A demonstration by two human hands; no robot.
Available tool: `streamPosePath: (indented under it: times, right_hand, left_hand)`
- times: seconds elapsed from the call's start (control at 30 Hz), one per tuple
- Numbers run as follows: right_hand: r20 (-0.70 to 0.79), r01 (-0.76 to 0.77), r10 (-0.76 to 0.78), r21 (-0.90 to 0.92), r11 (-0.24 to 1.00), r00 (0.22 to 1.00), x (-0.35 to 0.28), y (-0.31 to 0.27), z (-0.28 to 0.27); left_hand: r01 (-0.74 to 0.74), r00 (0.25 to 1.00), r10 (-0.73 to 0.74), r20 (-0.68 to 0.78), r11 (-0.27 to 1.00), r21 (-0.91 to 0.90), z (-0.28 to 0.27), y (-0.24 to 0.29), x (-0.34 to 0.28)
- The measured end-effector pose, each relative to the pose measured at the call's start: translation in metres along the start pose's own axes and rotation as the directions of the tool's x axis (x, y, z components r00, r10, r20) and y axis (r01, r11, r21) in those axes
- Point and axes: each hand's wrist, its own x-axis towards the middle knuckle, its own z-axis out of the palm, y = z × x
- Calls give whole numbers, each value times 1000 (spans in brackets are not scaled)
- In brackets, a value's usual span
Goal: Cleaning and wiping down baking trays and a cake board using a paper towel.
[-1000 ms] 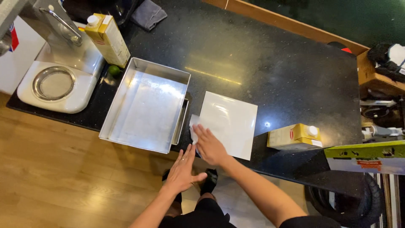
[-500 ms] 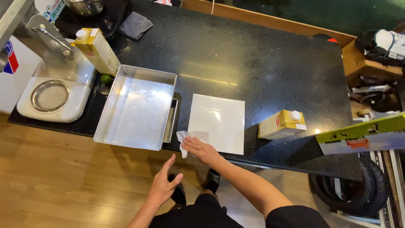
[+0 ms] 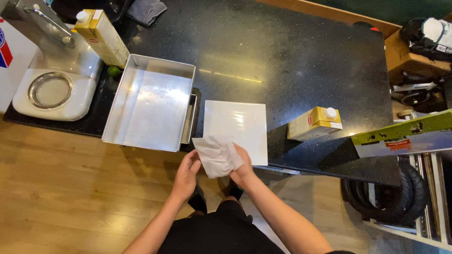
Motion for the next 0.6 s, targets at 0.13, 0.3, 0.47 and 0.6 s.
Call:
streamPosePath:
  times: [0.13,0.3,0.47,0.6]
  right_hand:
    - [-88,-137,171,305,943,981,-16,-39,-4]
    - [-232,-103,165,255,961,959,-27,-42,-18]
    - [-122,-202,255,335,920,959,-46,-50,-10]
    - [-165,-78,57,-121,990,985,-61,-42,-24]
  left_hand:
    - [54,998,-51,27,989,-134,21,16,17]
    - [108,991,-112,-75,993,-56,33,41,17]
    - [197,939,-244,-242,960,-201,41,31,8]
    - [272,925,-335,-183,915,-299,33,13,5]
